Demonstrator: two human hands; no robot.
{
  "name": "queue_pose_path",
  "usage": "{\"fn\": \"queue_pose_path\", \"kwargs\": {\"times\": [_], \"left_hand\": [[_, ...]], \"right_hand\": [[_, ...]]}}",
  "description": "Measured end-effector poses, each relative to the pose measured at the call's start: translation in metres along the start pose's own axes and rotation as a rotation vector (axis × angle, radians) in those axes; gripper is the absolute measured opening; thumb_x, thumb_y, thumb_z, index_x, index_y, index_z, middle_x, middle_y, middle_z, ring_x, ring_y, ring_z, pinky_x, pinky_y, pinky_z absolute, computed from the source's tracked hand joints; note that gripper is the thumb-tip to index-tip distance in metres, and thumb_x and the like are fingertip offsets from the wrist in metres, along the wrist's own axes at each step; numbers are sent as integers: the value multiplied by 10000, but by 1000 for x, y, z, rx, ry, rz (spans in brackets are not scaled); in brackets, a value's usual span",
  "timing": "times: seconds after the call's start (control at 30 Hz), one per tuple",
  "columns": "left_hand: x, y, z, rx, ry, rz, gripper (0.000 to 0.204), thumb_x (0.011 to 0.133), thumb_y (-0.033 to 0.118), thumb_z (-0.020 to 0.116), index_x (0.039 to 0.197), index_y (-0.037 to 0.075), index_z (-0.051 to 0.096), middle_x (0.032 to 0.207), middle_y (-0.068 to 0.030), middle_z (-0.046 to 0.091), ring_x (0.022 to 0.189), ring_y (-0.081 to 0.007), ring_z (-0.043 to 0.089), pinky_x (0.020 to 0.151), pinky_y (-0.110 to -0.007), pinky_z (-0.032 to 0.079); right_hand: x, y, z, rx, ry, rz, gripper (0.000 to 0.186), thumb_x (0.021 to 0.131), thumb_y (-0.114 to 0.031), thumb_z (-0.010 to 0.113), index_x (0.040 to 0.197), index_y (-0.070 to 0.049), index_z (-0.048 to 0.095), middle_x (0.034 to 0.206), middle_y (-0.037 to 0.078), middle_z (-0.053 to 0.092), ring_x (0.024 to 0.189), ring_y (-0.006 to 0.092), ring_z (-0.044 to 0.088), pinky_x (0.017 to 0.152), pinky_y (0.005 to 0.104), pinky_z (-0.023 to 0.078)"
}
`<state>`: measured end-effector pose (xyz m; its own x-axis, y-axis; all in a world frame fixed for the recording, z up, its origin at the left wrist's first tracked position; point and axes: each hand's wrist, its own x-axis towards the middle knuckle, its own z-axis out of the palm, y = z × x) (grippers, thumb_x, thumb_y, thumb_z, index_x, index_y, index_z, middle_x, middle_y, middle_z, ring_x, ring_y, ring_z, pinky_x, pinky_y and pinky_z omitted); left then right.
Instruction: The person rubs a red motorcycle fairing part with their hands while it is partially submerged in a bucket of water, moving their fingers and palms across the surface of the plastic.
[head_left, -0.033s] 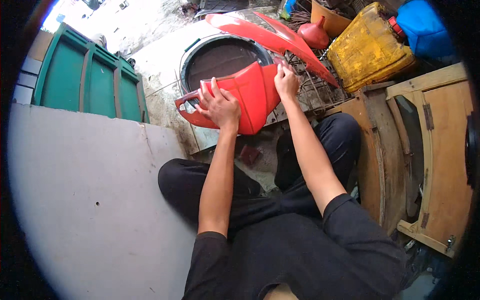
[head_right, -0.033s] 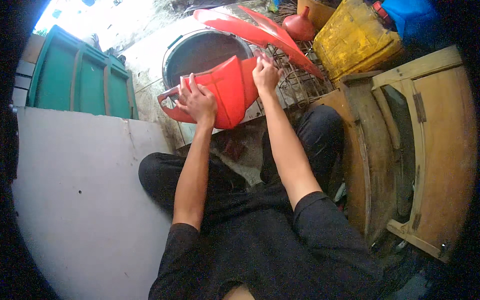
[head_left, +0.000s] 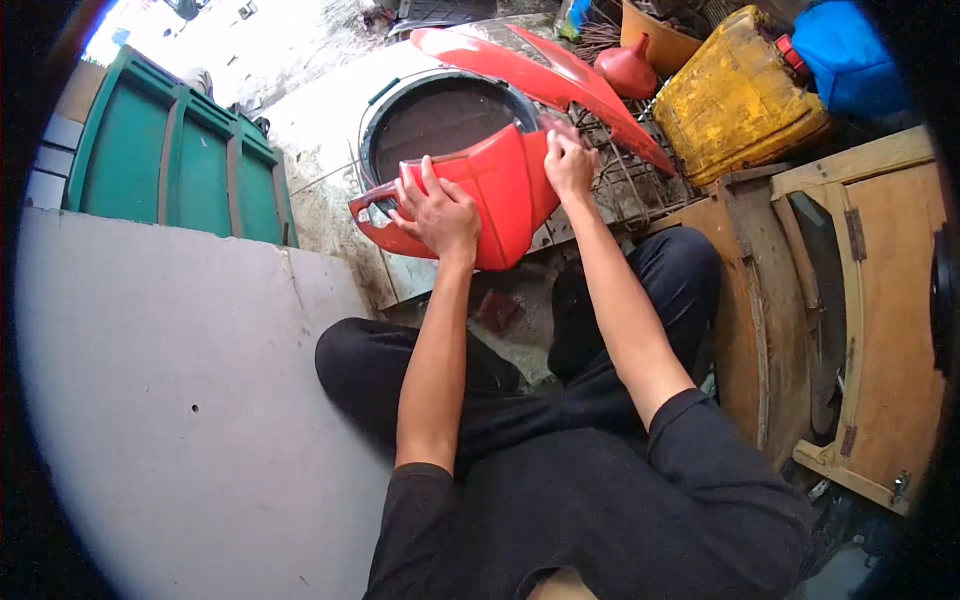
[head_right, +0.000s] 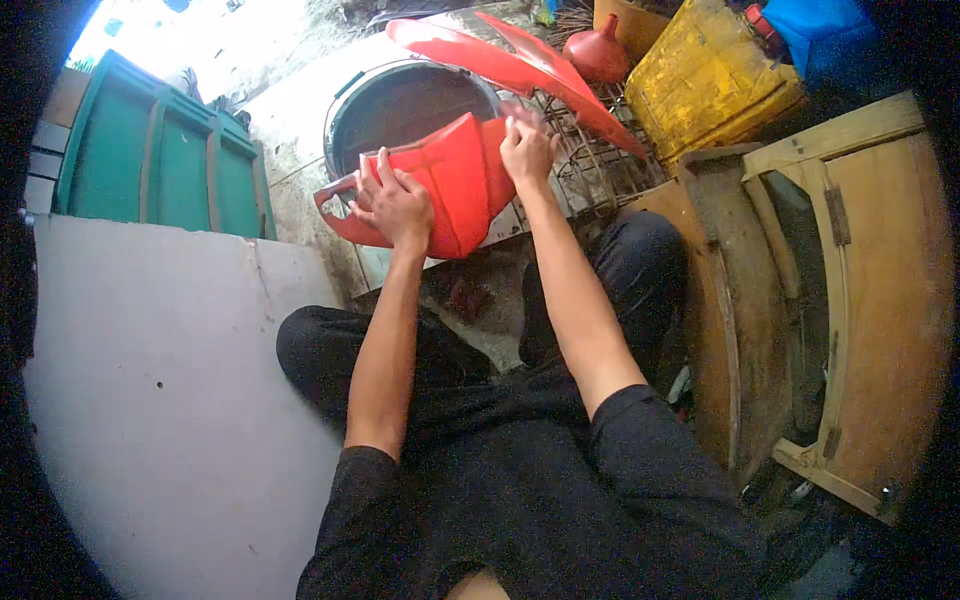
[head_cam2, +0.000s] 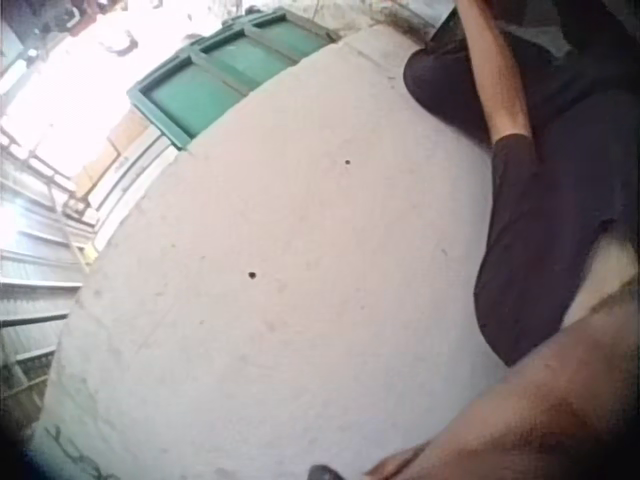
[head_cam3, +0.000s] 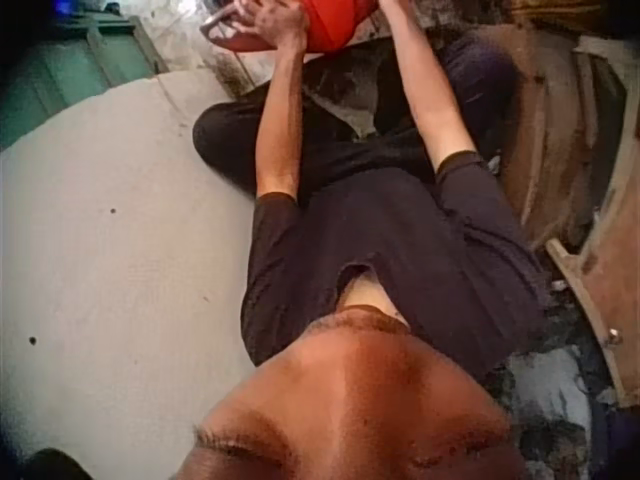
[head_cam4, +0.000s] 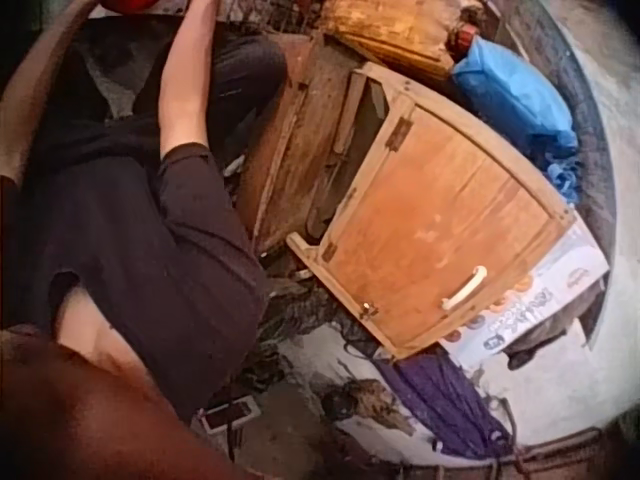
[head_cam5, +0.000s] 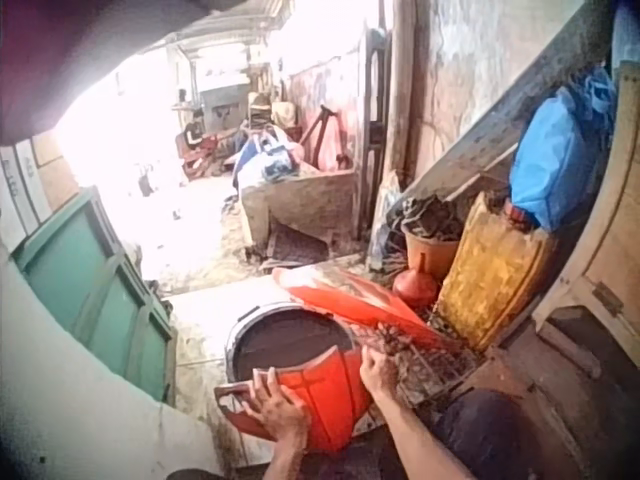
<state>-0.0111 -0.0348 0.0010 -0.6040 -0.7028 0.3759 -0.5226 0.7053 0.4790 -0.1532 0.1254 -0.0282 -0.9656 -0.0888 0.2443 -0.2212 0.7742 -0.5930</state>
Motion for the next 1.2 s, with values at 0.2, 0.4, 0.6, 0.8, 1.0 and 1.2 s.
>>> {"fn": "queue_pose_path", "kwargs": {"times": [0.2, 0.4, 0.6, 0.8, 1.0, 1.2], "left_hand": [[2, 3, -1, 4, 2, -5, 447, 954, 257, 485, 1388, 164, 530, 1531, -124, 376, 1426, -348, 344, 1094, -690, 227], [-3, 3, -1, 9, -10, -14, 454, 951, 260, 487, 1392, 162, 527, 1528, -123, 376, 1422, -345, 350, 1094, -689, 228], [1, 7, 1, -2, -10, -1, 464, 951, 266, 480, 1398, 149, 522, 1525, -128, 381, 1427, -343, 345, 1099, -683, 231], [1, -1, -2, 22, 13, -12, 455, 949, 261, 487, 1389, 155, 531, 1517, -123, 396, 1418, -346, 354, 1097, -683, 233], [-2, 14, 3, -10, 15, 6, 450, 954, 264, 486, 1386, 150, 534, 1515, -124, 398, 1412, -348, 366, 1094, -683, 236], [3, 3, 2, 18, 20, 12, 447, 957, 268, 480, 1384, 148, 536, 1524, -121, 385, 1417, -348, 360, 1090, -686, 238]], "right_hand": [[-4, -12, 6, -38, 75, 30, 374, 985, -375, 486, 1192, -167, 717, 1275, 63, 672, 1308, 268, 531, 1162, 649, 179], [-6, -16, 9, 39, 2, -154, 363, 982, -344, 480, 990, -130, 774, 1264, 32, 678, 1286, 280, 543, 1155, 642, 187], [11, 11, -2, -132, 63, 210, 378, 989, -379, 489, 1099, -124, 746, 1263, 131, 659, 1116, 352, 644, 1113, 631, 274], [8, 5, 0, 202, 126, -18, 420, 973, -368, 495, 1101, -42, 729, 1063, 263, 683, 1004, 438, 645, 860, 492, 503], [29, 39, 2, 167, 190, -113, 443, 983, -405, 501, 1109, -43, 724, 1091, 272, 673, 1061, 431, 642, 907, 468, 508], [45, 26, 4, 188, -8, 160, 477, 967, -417, 483, 1051, -18, 731, 957, 294, 681, 943, 463, 658, 839, 501, 501]]}}
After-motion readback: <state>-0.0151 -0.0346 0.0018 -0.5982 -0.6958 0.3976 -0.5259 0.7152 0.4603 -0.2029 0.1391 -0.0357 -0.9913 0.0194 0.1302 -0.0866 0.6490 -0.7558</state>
